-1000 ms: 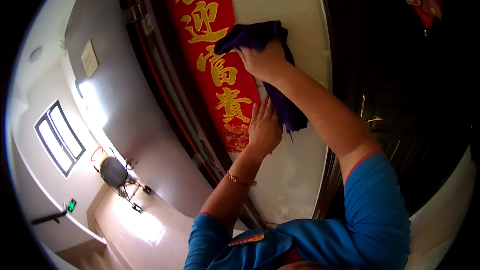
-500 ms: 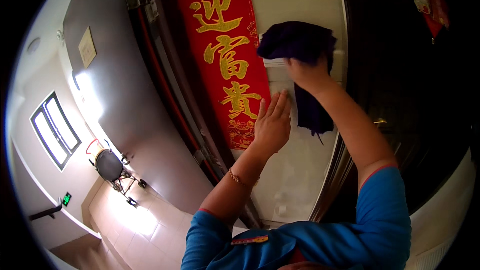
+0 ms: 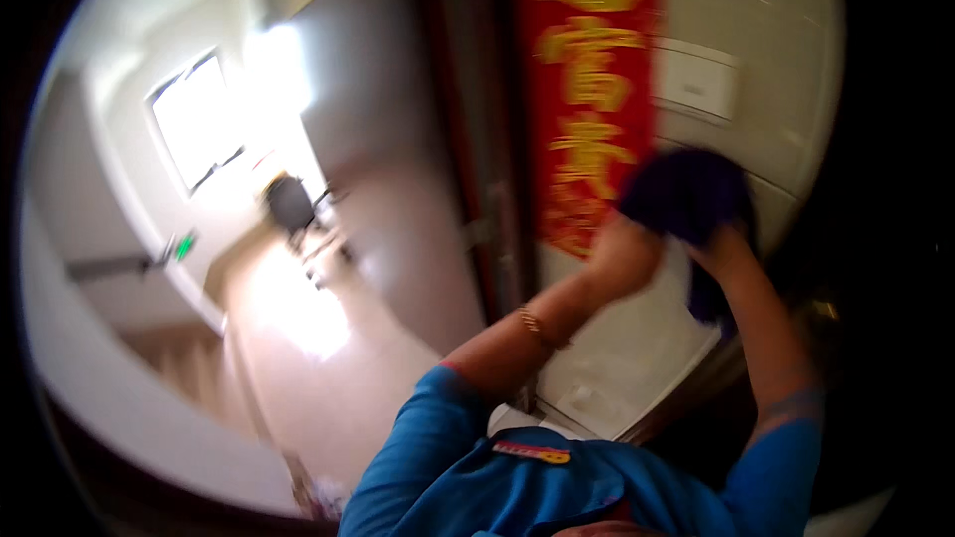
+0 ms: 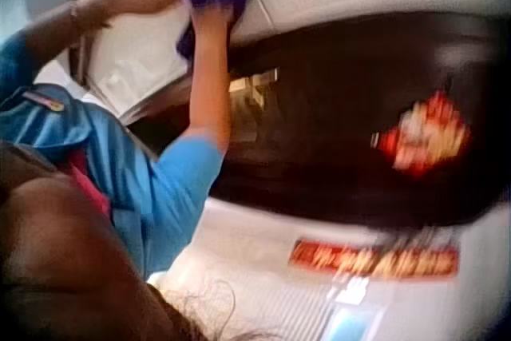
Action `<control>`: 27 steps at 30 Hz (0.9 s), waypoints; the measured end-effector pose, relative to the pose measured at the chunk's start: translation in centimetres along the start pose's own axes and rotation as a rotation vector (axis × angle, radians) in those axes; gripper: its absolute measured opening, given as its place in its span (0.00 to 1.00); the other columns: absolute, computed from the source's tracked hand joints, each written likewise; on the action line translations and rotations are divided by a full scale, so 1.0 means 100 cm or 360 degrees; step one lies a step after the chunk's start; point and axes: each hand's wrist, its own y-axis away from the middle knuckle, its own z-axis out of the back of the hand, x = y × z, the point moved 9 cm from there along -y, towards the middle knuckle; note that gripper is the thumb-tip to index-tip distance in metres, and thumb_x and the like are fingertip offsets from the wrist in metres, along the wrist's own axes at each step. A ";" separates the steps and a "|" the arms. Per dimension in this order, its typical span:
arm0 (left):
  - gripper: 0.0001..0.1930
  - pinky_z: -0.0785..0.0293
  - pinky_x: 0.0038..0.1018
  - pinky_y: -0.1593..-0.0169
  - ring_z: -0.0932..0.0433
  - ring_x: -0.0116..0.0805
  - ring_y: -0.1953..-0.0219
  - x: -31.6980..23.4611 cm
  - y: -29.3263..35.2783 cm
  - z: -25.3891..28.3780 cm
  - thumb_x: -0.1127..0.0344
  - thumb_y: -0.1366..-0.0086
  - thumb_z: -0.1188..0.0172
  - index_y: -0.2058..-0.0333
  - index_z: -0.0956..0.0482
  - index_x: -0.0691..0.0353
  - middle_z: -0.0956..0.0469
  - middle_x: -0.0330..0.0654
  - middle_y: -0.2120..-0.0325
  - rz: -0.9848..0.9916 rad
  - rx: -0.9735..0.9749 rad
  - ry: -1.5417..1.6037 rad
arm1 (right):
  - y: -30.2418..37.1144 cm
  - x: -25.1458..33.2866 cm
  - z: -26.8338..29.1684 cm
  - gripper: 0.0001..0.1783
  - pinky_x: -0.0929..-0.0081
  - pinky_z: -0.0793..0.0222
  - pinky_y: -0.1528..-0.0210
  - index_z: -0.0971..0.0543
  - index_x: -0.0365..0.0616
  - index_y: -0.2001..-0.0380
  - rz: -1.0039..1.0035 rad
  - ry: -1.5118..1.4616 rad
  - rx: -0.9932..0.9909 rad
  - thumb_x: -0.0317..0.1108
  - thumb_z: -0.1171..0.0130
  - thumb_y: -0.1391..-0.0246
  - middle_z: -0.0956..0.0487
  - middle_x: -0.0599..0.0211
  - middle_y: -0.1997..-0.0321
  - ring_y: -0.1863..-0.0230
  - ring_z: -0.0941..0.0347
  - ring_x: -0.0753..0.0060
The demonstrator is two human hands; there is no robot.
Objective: The person wipes various surfaces in a building hallway and staircase, including a vent, a fire alarm box, a door, an exit sign, a window frame, and a handrail, by hand using a purple cloth.
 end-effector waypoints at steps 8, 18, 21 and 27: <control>0.14 0.28 0.44 0.43 0.25 0.47 0.44 -0.066 0.350 -0.057 0.70 0.41 0.41 0.55 0.20 0.63 0.24 0.51 0.46 0.0559 0.0574 0.1104 | 0.330 0.150 -0.181 0.21 0.61 0.38 0.38 0.24 0.30 0.48 -0.1704 -0.1305 0.0278 0.38 0.51 0.33 0.23 0.46 0.45 0.44 0.29 0.50; 0.20 0.23 0.42 0.50 0.22 0.53 0.50 -0.043 0.683 0.130 0.56 0.35 0.41 0.46 0.23 0.56 0.23 0.50 0.47 0.2348 0.1100 0.0685 | 0.325 0.454 -0.236 0.22 0.67 0.28 0.55 0.21 0.33 0.58 -0.1426 -0.2291 0.1310 0.47 0.40 0.38 0.18 0.60 0.63 0.60 0.24 0.67; 0.34 0.26 0.43 0.45 0.25 0.58 0.46 -0.030 0.713 0.183 0.51 0.37 0.37 0.35 0.35 0.56 0.26 0.58 0.45 0.2411 0.0617 0.0891 | 0.250 0.545 -0.216 0.19 0.71 0.26 0.61 0.20 0.34 0.58 -0.1192 -0.2684 0.1739 0.42 0.37 0.39 0.18 0.62 0.65 0.63 0.23 0.71; 0.55 0.38 0.41 0.34 0.37 0.60 0.35 0.001 0.788 0.298 0.50 0.43 0.29 0.28 0.58 0.59 0.37 0.66 0.38 0.2329 0.0296 0.1034 | 0.140 0.740 -0.148 0.14 0.73 0.23 0.53 0.20 0.36 0.54 -0.0166 -0.2782 0.1844 0.33 0.38 0.40 0.18 0.59 0.60 0.60 0.22 0.72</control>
